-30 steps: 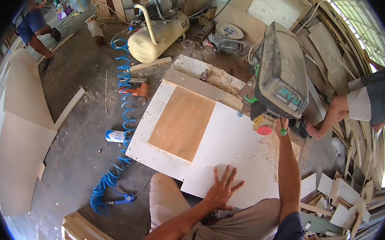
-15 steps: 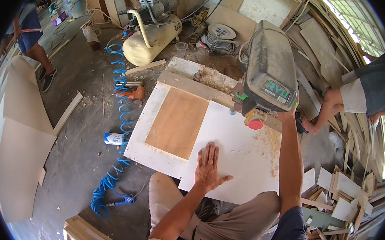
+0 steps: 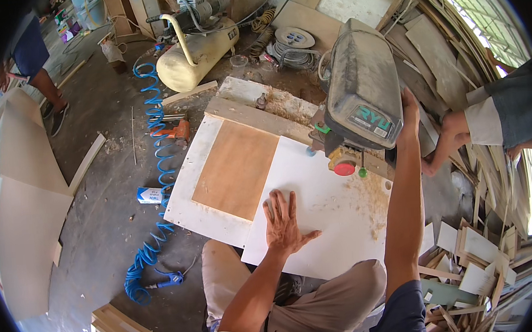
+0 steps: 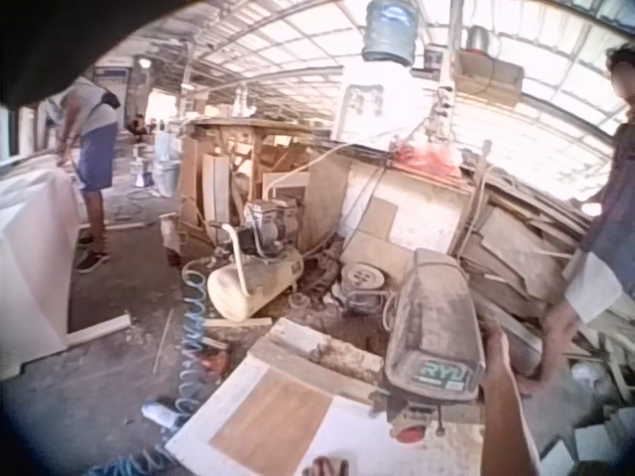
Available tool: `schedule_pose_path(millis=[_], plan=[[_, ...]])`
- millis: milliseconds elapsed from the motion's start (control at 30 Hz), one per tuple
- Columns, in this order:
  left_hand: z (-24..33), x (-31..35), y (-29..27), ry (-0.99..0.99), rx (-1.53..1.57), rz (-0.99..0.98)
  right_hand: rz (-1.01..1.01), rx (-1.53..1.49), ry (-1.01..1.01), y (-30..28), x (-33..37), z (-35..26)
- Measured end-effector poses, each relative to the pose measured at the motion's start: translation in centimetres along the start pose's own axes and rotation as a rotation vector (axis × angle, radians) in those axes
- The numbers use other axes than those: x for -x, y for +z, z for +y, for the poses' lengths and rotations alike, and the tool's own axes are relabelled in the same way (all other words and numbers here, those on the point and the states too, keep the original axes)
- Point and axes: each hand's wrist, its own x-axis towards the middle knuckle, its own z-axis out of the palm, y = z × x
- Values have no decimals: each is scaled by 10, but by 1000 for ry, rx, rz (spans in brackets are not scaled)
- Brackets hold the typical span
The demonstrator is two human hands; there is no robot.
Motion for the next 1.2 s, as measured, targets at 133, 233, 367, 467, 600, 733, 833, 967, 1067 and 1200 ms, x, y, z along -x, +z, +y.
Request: schedule_pose_path(millis=[133,233,367,467,600,733,833,967,1067,1200], plan=[[4,-2,2,20,-22,27,161,32,-54,10,16,-4],[2,-1,-1,5,-54,-4,216,-10,-51,19,31,0],[2,-2,0,15,-59,2,203,-63,-59,20,38,5],[3,-2,-2,16,-67,-5,221,-37,-147,13,35,14],[5,-3,-1,21,-58,5,229,-3,-200,0,28,23],[5,-2,-2,3,-60,-13,350,-48,-155,11,36,22],[2,-2,-1,-11,-61,-20,376,-66,-148,26,45,21],[5,-4,1,-9,-29,-27,360,-51,-165,13,35,25],[5,-5,2,-11,-28,-27,374,-44,-181,9,33,27],[5,-5,2,-15,-32,-31,368,-58,-202,9,35,30]])
